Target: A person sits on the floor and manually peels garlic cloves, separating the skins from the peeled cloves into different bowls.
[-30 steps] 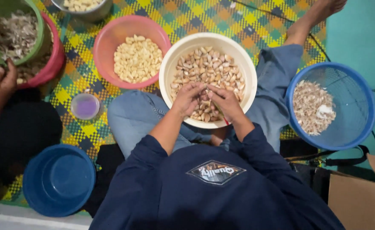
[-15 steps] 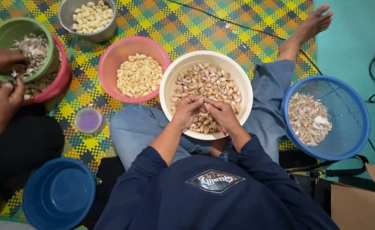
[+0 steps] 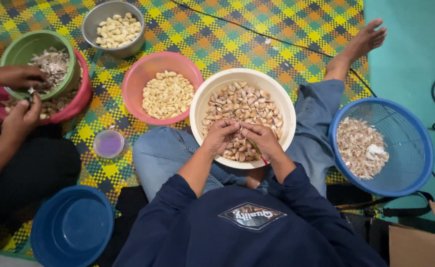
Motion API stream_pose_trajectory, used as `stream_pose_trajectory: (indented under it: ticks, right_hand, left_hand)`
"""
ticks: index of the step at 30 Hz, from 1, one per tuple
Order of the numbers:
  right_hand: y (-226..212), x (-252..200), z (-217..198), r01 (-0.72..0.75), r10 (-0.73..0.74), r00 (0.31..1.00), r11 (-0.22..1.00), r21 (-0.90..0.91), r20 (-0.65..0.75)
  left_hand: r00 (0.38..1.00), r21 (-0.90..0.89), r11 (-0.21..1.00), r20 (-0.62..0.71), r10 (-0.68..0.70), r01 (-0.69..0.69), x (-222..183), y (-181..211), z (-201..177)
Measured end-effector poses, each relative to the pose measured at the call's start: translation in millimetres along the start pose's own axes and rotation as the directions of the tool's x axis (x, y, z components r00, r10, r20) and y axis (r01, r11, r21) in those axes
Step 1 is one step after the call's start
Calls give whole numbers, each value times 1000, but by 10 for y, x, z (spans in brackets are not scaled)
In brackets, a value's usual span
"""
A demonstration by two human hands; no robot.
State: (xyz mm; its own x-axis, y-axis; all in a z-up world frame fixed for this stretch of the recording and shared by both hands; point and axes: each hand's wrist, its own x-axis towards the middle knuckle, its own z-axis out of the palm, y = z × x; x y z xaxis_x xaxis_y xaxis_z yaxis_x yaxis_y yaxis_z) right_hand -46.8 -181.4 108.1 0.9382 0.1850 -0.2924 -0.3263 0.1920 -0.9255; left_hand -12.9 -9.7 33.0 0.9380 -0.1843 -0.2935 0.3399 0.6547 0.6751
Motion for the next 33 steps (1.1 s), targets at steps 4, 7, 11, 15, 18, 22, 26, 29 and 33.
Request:
stream_pose_trajectory:
  ticks: [4, 7, 11, 15, 18, 22, 26, 29, 33]
  right_hand:
    - [58, 35, -23, 10, -10, 1000, 998, -54, -11]
    - [120, 71, -29, 12, -14, 1000, 996, -93, -19]
    - [1, 2, 63, 22, -25, 999, 997, -72, -43]
    - [19, 8, 29, 30, -32, 999, 998, -46, -43]
    - [-31, -17, 27, 30, -30, 999, 1000, -6, -16]
    - [-28, -22, 2, 8, -10, 1000, 996, 89, 20]
    - [-8, -6, -33, -5, -2, 999, 989, 150, 49]
    - [-38, -25, -14, -16, 9, 999, 987, 162, 48]
    - [-66, -51, -19, -23, 12, 998, 985, 173, 63]
  left_hand:
    - [999, -2, 1000, 28, 23, -23, -5, -10, -29]
    - [999, -19, 999, 27, 42, -41, -48, 10, -23]
    - [998, -21, 999, 54, 34, -33, -26, 16, -39]
    - [997, 7, 999, 73, 32, -33, -69, 62, -11]
    - [995, 26, 999, 100, 17, -20, -18, 34, -61]
    - [990, 37, 999, 135, -27, 22, 37, 4, -131]
    - [989, 61, 998, 143, -41, 32, -70, 152, -20]
    - [990, 85, 995, 127, -69, 58, -16, 102, -66]
    - [989, 83, 994, 123, -86, 76, 46, 56, -141]
